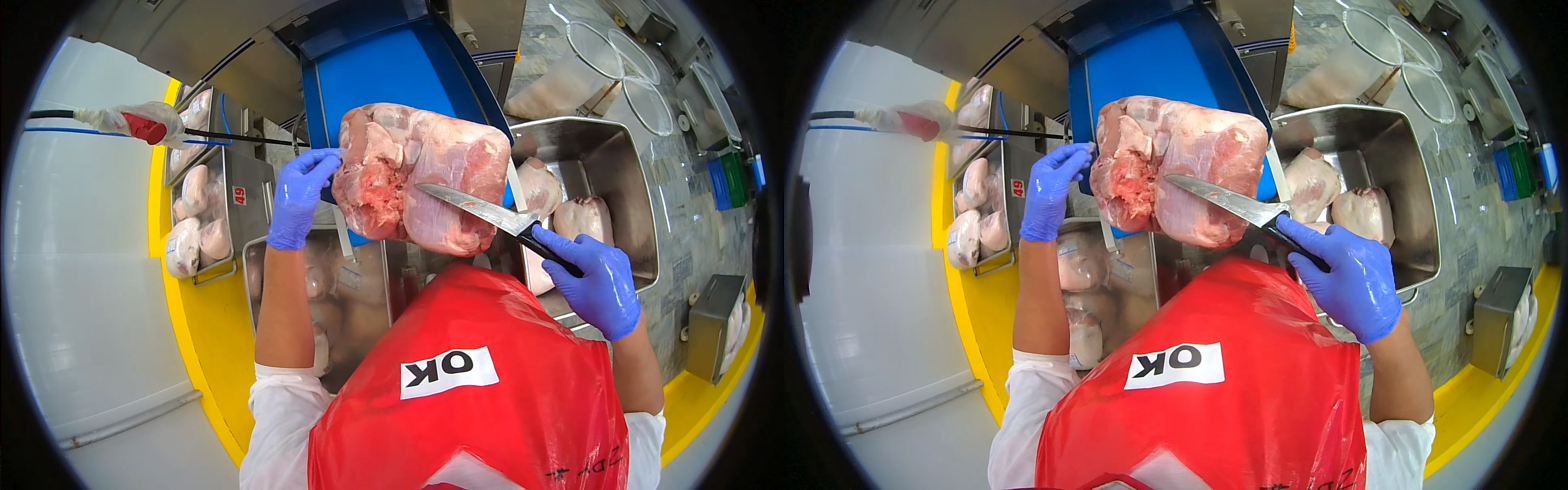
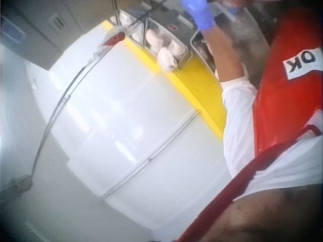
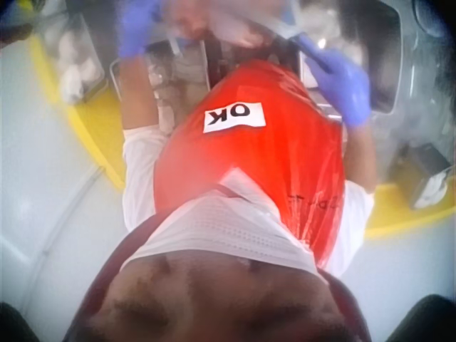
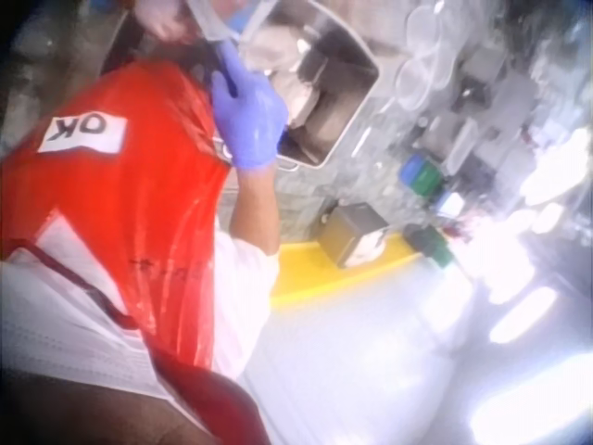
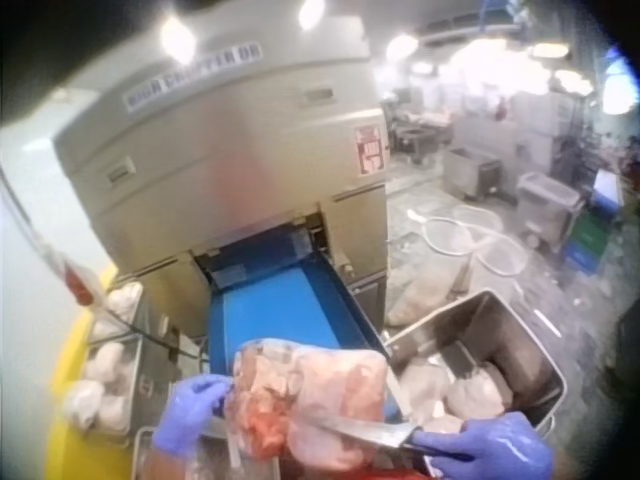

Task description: The person removes a large piece of pork from a plastic bag and places it on a blue cutting board. Using a knife, they trim fat and connective tissue from the meat, placing the trimmed pieces into a metal tray. The person then retrieves another piece of pork from a bin and repeats the trimming process.

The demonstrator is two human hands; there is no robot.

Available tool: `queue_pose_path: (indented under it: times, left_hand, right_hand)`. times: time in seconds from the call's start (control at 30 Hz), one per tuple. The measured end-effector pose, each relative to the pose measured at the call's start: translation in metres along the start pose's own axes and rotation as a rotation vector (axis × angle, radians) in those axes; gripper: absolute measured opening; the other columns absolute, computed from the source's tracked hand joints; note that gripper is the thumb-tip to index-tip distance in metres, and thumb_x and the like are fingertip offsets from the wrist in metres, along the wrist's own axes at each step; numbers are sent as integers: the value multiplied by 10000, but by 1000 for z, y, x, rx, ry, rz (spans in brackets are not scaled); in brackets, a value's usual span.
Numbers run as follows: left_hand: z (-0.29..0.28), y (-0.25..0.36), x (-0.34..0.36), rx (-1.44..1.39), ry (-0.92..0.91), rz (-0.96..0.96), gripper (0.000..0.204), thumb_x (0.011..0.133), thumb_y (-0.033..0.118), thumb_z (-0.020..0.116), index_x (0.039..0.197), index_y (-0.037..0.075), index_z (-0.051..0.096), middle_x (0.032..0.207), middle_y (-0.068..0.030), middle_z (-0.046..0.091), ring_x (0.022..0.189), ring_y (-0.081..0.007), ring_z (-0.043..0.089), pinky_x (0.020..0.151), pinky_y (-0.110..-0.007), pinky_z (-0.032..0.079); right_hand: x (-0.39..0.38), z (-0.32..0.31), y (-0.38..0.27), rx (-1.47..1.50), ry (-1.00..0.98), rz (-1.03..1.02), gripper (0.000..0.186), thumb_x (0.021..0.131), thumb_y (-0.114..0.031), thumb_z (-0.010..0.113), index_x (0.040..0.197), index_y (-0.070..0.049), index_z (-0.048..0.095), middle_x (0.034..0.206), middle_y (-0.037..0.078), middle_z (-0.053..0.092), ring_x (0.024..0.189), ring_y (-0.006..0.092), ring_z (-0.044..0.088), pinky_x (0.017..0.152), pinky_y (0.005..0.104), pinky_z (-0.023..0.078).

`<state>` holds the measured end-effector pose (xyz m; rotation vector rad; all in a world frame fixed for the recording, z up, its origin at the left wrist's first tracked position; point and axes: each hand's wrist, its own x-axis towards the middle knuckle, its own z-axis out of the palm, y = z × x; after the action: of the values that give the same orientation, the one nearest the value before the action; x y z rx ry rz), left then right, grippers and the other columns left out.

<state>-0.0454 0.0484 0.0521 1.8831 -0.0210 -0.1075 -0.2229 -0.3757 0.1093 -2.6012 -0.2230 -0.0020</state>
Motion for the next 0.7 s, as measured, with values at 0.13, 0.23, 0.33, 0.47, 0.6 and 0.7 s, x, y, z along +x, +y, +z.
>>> queue_pose_path:
  times: [0.13,0.23,0.33,0.47,0.6,0.7]
  left_hand:
    - [-36,-5,10,-71,133,50,263,1030,210,721,1215,30,771,1034,-20,759,923,-89,674,789,-238,497]
    - [-59,-9,26,-34,256,0,257,1019,219,746,1202,40,771,1019,-5,754,905,-75,671,779,-228,494]
    - [-70,-16,52,72,318,-43,255,1005,235,764,1165,38,782,975,7,748,854,-61,661,746,-220,488]
    - [-93,-33,87,142,378,32,219,975,240,783,1022,27,793,870,8,728,766,-64,632,682,-232,478]
    - [-131,-66,103,235,391,10,251,918,246,812,865,2,782,770,-12,705,694,-92,605,652,-285,485]
    - [-157,-93,108,392,375,-21,284,895,271,822,864,-8,779,753,-50,712,666,-134,613,640,-331,495]
  right_hand:
    - [0,1,0,14,-16,17,534,866,-157,837,1382,-262,745,753,148,626,668,324,643,647,423,511]
    - [0,2,-1,14,-37,31,538,866,-148,832,1386,-253,743,765,154,637,677,329,647,652,422,511]
    - [0,1,-3,16,-40,35,540,866,-139,827,1390,-243,740,775,158,646,680,333,648,654,422,512]
    - [-1,0,-5,-15,-66,83,500,888,-208,819,1375,-296,746,775,141,640,690,334,660,660,430,526]
    - [-5,2,-7,12,-80,127,527,876,-136,818,1390,-220,737,796,163,659,690,320,660,659,412,515]
    - [-7,3,-9,-9,-72,137,487,908,-254,808,1384,-330,738,776,132,637,702,335,671,665,437,533]
